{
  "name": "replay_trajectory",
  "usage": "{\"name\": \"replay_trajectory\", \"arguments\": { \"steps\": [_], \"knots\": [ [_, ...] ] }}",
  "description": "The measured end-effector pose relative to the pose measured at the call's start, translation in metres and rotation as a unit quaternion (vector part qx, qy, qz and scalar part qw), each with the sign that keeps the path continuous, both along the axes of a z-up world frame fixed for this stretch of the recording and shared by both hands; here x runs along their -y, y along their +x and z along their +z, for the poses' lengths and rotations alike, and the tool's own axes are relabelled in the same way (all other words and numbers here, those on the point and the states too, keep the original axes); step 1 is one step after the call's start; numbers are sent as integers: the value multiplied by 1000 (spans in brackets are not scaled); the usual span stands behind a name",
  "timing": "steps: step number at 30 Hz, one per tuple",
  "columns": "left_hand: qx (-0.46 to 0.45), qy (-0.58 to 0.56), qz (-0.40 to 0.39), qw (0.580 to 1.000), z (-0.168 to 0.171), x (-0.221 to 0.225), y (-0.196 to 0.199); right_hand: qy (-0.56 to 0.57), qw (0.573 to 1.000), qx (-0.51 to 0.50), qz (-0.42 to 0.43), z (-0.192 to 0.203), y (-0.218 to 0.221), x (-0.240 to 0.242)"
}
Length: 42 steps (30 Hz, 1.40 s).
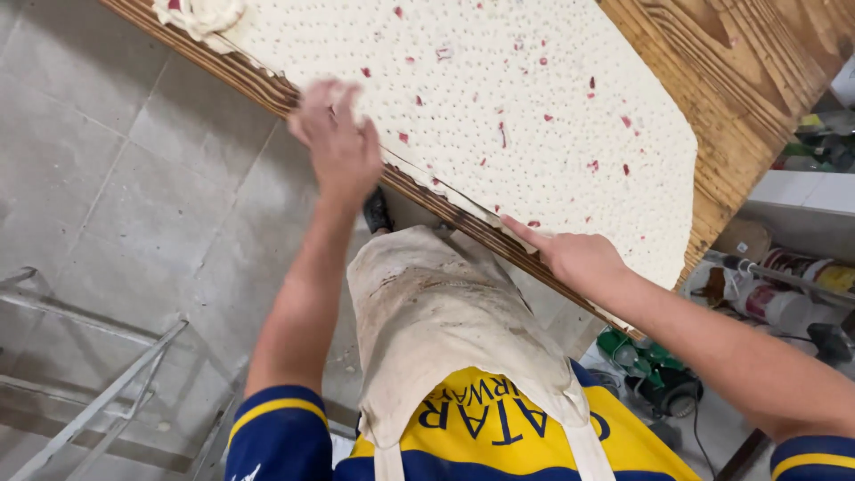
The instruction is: Preparing a large sheet of dough by docking it with a spiked roller and trimming the edges with a knife on a wooden workbench.
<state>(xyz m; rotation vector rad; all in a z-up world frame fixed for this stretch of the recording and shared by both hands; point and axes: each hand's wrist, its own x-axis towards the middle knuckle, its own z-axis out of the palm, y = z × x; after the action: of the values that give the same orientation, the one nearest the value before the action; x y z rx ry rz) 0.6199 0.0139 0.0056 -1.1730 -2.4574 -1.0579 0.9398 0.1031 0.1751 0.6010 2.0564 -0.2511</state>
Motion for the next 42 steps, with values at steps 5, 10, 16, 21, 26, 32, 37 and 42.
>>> {"name": "replay_trajectory", "arguments": {
  "steps": [5,10,16,21,26,32,37,42],
  "knots": [
    [69,-83,-247,963,-2,21,183,-27,998,-24,-53,27,48,6],
    [-14,-81,-163,983,-1,10,260,-49,996,-36,-72,21,122,8],
    [-83,-121,-109,983,-22,10,277,-45,998,-17,-40,17,211,12],
    [-115,-159,-93,976,-10,9,290,-52,996,-1,-71,17,287,16],
    [-62,-102,-230,966,9,18,368,-28,996,10,-80,13,344,23],
    [-129,-18,-374,918,-5,40,432,-2,994,-82,-70,-62,400,31],
    [-142,26,-422,895,-18,40,419,-86,970,-130,-187,-29,402,34],
    [-29,122,-456,881,-14,30,419,-94,921,-195,-324,-34,415,46]
  ]
}}
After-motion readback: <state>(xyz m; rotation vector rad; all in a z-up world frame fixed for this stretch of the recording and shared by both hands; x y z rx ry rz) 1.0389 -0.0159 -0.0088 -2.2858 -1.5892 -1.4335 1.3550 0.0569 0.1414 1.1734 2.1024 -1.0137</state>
